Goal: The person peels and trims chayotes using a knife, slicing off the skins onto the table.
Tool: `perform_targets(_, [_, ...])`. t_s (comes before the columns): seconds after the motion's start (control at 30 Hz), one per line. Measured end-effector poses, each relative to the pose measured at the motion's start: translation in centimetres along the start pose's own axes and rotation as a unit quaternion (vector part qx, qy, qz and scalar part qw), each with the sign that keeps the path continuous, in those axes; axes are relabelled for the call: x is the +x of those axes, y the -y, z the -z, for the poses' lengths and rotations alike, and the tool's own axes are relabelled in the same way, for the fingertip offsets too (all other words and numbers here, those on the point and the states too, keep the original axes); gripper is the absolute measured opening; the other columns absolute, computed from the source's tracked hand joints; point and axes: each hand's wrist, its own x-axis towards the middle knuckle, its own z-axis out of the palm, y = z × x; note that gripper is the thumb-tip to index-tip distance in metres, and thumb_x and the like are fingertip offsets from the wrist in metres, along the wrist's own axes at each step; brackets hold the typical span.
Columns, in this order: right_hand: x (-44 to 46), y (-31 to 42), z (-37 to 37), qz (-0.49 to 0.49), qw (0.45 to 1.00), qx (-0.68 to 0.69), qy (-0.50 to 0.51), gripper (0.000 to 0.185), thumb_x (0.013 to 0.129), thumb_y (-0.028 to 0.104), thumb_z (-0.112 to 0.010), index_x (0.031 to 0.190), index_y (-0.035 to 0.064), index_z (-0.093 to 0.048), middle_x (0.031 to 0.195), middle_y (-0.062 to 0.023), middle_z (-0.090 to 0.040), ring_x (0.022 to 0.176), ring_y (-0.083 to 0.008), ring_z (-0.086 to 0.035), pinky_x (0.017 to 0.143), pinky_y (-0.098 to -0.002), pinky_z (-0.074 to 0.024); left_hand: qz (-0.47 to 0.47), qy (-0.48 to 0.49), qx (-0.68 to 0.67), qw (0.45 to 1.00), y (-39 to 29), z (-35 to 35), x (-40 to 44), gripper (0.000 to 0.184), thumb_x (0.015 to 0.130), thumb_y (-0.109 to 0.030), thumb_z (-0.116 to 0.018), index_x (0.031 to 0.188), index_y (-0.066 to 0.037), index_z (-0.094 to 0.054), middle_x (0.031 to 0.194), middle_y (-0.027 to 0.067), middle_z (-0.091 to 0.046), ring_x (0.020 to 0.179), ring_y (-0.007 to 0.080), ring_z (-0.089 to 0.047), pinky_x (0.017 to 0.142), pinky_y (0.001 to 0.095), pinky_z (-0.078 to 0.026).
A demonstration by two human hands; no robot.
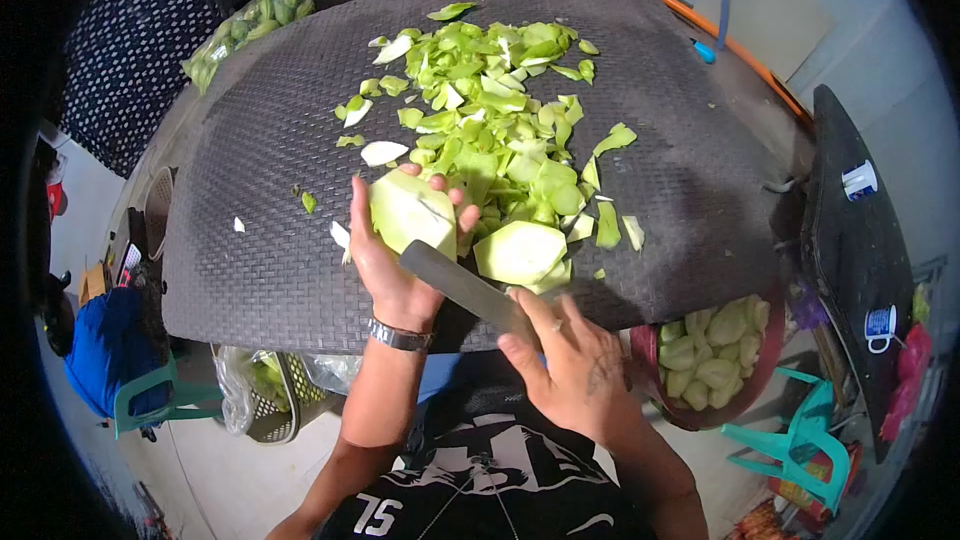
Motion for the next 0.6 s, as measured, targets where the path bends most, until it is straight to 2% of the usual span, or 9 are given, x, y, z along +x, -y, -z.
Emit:
perform_targets(0.07, [-0.1, -0.4, -1.0, 0.001, 1.0, -0.022, 0.002, 0.051, 0.105, 0.045, -0.058, 0.133, 0.0026, -0.054, 0.111, -0.0248, -0.062, 0.09, -0.0485, -0.068, 0.075, -0.0572, -0.0539, 0.004, 0.003, 0.007, 1.0, 0.6, -0.2, -0.3, 0.059, 0.104, -0.065, -0.048, 0.12, -0.01, -0.061, 0.113, 0.0179, -0.067, 0.104, 0.0404, -0.067, 0.091, 0.0582, -0.058])
perform_targets(0.23, [-0.2, -0.5, -1.1, 0.001, 0.999, -0.015, 0.035, 0.045, 0.106, 0.047, -0.055, 0.117, 0.0028, -0.052, 0.104, -0.0261, -0.061, 0.084, -0.0507, -0.067, 0.072, -0.0603, -0.0525, -0.002, 0.033, 0.025, 0.999, 0.6, -1.1, -0.6, 0.057, 0.107, -0.065, -0.04, 0.116, -0.011, -0.058, 0.118, 0.0212, -0.067, 0.105, 0.043, -0.07, 0.089, 0.0574, -0.06])
perform_targets(0.37, [-0.2, -1.3, -1.6, 0.012, 0.999, -0.03, 0.039, 0.047, 0.107, 0.05, -0.052, 0.11, 0.0031, -0.05, 0.098, -0.0268, -0.062, 0.081, -0.0521, -0.066, 0.07, -0.0612, -0.0511, 0.015, 0.064, 0.013, 0.998, 0.8, -0.6, -0.4, 0.058, 0.105, -0.066, -0.043, 0.115, -0.012, -0.062, 0.122, 0.0232, -0.066, 0.112, 0.0479, -0.067, 0.097, 0.0613, -0.054])
perform_targets(0.43, [0.0, -1.8, -1.8, 0.009, 0.998, -0.019, 0.053, 0.047, 0.107, 0.05, -0.051, 0.11, 0.0031, -0.05, 0.097, -0.0264, -0.063, 0.08, -0.0519, -0.065, 0.069, -0.0614, -0.0505, 0.012, 0.078, 0.015, 0.997, 1.2, -0.7, -0.6, 0.058, 0.105, -0.065, -0.042, 0.115, -0.011, -0.061, 0.123, 0.0242, -0.066, 0.113, 0.049, -0.066, 0.101, 0.0604, -0.052])
perform_targets(0.6, [0.5, -2.2, -1.3, 0.011, 0.998, -0.012, 0.062, 0.047, 0.107, 0.05, -0.05, 0.111, 0.003, -0.049, 0.095, -0.0248, -0.064, 0.078, -0.0511, -0.065, 0.067, -0.0613, -0.0496, -0.031, 0.025, 0.054, 0.998, 2.4, -2.0, -1.9, 0.061, 0.105, -0.067, -0.04, 0.114, -0.01, -0.059, 0.124, 0.0265, -0.066, 0.117, 0.0501, -0.065, 0.106, 0.0557, -0.049])
